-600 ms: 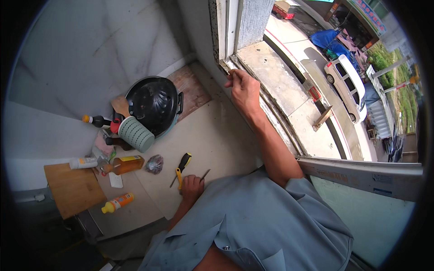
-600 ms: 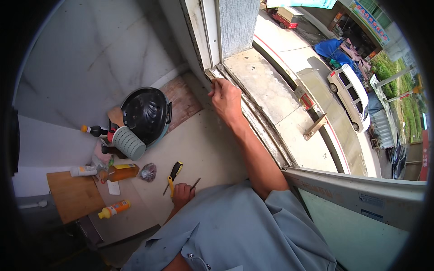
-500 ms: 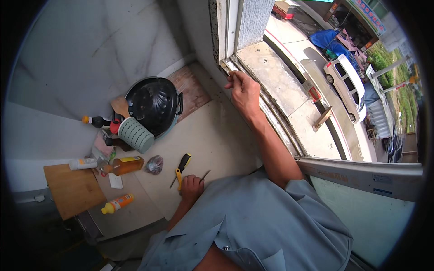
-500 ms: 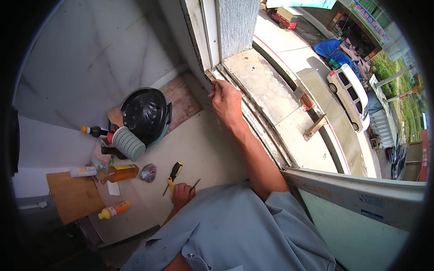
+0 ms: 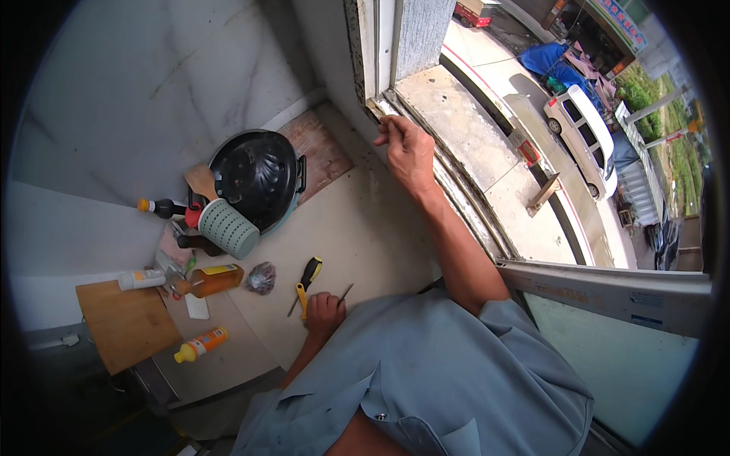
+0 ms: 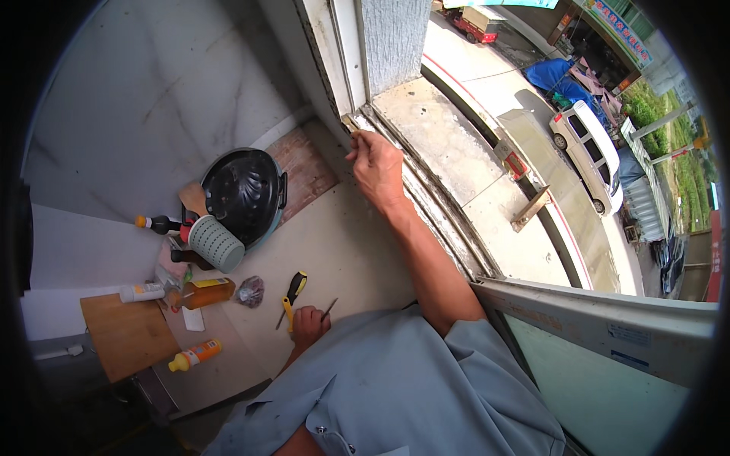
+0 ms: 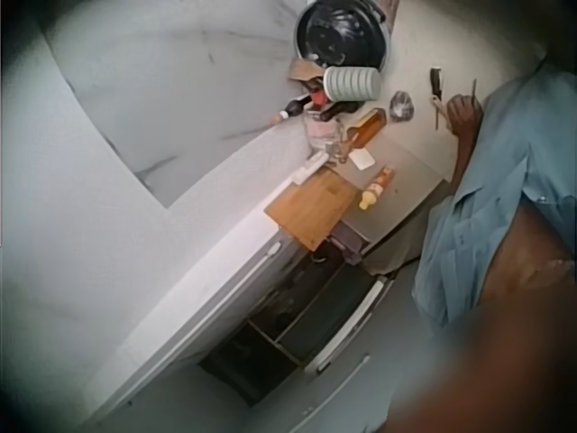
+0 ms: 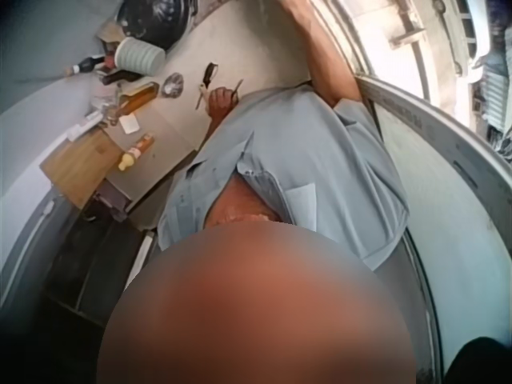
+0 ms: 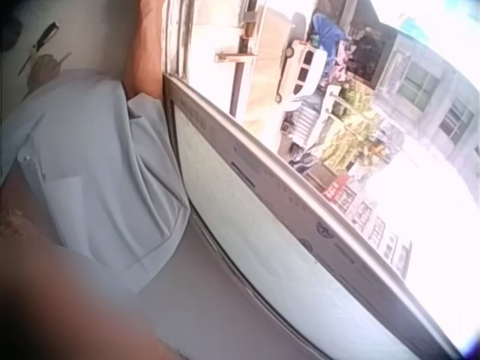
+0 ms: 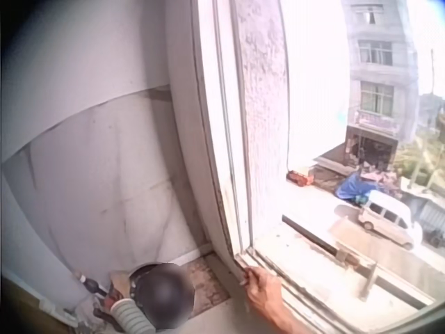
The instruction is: The person uses a screwdriver to remove screws from a window frame and then applies a substance from a small bottle into the frame groove. The person works methodically along the frame edge.
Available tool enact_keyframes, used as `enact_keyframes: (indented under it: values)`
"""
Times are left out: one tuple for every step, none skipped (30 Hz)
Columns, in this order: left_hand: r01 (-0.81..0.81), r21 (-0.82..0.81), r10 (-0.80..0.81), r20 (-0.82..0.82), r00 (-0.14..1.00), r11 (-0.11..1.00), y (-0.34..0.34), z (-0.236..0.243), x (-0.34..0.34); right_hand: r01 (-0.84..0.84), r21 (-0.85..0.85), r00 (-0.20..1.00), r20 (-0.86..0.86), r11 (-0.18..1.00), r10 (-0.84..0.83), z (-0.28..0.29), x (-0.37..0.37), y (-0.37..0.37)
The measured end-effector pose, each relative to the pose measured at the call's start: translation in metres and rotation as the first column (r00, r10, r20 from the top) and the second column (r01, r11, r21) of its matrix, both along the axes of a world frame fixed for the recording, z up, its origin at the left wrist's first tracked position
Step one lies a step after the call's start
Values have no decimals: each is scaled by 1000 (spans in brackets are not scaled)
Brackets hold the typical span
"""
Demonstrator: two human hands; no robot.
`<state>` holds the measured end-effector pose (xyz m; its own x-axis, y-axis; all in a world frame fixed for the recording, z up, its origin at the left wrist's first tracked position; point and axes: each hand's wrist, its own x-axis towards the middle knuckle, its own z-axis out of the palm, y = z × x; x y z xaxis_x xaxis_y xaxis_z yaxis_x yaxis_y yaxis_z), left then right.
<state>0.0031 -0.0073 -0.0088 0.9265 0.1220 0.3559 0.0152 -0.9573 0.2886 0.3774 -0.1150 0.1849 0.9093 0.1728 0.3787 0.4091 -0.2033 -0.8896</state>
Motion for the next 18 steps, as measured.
enact_keyframes:
  values:
    - [0,-1,0,1,1000,1000,0,0,0,-3,7,1000,-1,1000,3,0,0,1]
    - [0,-3,0,2,1000,1000,0,0,0,-6,13,1000,-3,1000,6,-1,0,2]
    - [-1,-4,1,-1,1000,1000,0,0,0,1,16,1000,-3,1000,-1,-1,0,2]
    - [-1,-4,1,-3,1000,1000,0,0,0,8,18,1000,-2,1000,-8,-1,-1,1]
    - [-2,-5,2,-6,1000,1000,-1,1,0,15,21,1000,-2,1000,-15,-1,-1,0]
    - [-1,-5,1,-7,1000,1000,-1,1,0,21,65,1000,-10,998,-21,-3,0,-1]
    - [0,-4,0,-9,1000,1000,-1,1,0,28,110,999,-19,994,-26,-8,2,-2]
    - [2,-3,-2,-10,1000,1000,-1,2,1,36,155,999,-27,987,-32,-11,3,-5]
    - [0,1,0,-9,1000,1000,-1,2,1,62,193,998,-39,979,-55,-9,3,-7]
    - [-1,5,1,-9,1000,1000,0,2,0,88,231,996,-50,969,-78,-7,2,-10]
    - [-1,10,1,-8,1000,1000,0,2,0,115,268,993,-63,956,-101,-3,2,-14]
    - [1,9,-1,-9,1000,1000,0,2,0,140,287,989,-80,948,-122,7,2,-22]
    - [5,10,-5,-9,1000,1000,0,2,0,154,382,987,-100,911,-125,8,9,-30]
    - [10,11,-10,-10,1000,1000,1,2,1,207,475,978,-127,855,-166,11,16,-37]
    - [8,16,-8,-9,1000,1000,1,2,1,258,560,966,-158,787,-204,19,22,-44]
    - [6,21,-6,-8,1000,1000,0,2,1,306,597,952,-189,742,-240,21,29,-49]
    - [4,25,-4,-7,1000,1000,0,2,1,352,630,936,-222,692,-274,22,33,-53]
    - [1,25,-1,-14,1000,1000,0,1,1,335,585,942,-201,739,-268,26,31,-53]
